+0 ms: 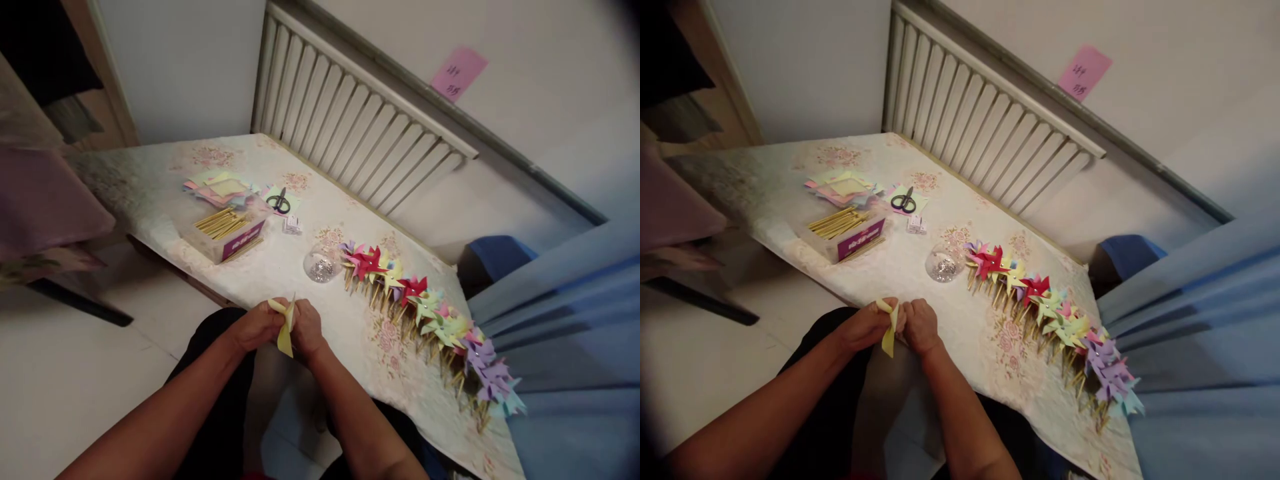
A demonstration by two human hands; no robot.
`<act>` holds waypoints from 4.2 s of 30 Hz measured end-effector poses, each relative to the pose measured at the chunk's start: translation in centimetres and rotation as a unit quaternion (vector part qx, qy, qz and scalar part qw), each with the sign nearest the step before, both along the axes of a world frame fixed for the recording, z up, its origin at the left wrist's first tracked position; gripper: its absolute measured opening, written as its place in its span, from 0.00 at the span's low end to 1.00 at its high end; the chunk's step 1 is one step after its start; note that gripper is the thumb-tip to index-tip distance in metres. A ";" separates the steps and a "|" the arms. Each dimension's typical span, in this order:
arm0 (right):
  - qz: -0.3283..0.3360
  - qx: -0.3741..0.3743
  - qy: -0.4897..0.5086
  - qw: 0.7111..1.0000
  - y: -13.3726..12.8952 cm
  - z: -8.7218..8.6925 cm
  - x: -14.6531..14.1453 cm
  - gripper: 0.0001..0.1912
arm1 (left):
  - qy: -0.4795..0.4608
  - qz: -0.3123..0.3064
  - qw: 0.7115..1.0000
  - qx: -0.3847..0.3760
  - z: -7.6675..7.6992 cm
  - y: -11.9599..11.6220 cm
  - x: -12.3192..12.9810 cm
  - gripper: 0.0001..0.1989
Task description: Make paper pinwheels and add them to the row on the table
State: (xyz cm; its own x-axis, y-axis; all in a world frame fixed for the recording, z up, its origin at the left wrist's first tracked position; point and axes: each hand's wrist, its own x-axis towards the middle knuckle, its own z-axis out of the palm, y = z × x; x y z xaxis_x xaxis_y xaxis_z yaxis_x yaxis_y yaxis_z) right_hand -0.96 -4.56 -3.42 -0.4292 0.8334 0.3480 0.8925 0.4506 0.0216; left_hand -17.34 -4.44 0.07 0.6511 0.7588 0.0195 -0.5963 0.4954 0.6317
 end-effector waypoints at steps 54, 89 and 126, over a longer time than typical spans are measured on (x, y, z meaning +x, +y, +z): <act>-0.342 -0.041 0.151 0.926 -17.3 0.7 15.3 0.13 | 0.064 -0.039 0.996 -0.039 -1.9 -3.7 3.1 0.12; -0.344 -0.062 0.160 0.923 -17.4 1.0 15.3 0.14 | 0.094 -0.050 0.993 -0.042 -0.8 -3.8 3.0 0.08; -0.197 -0.014 0.783 0.590 -18.6 12.7 7.8 0.15 | 0.136 -0.033 0.989 -0.046 -1.1 -3.3 3.5 0.10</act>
State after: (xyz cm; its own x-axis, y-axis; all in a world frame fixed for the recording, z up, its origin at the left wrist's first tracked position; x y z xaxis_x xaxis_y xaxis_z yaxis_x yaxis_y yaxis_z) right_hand 6.83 -23.19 9.32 0.6293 0.7758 0.0453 -0.1564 0.1835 -0.9705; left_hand -13.88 -7.71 -1.05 0.6715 0.7042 -0.2306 -0.3751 0.5914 0.7138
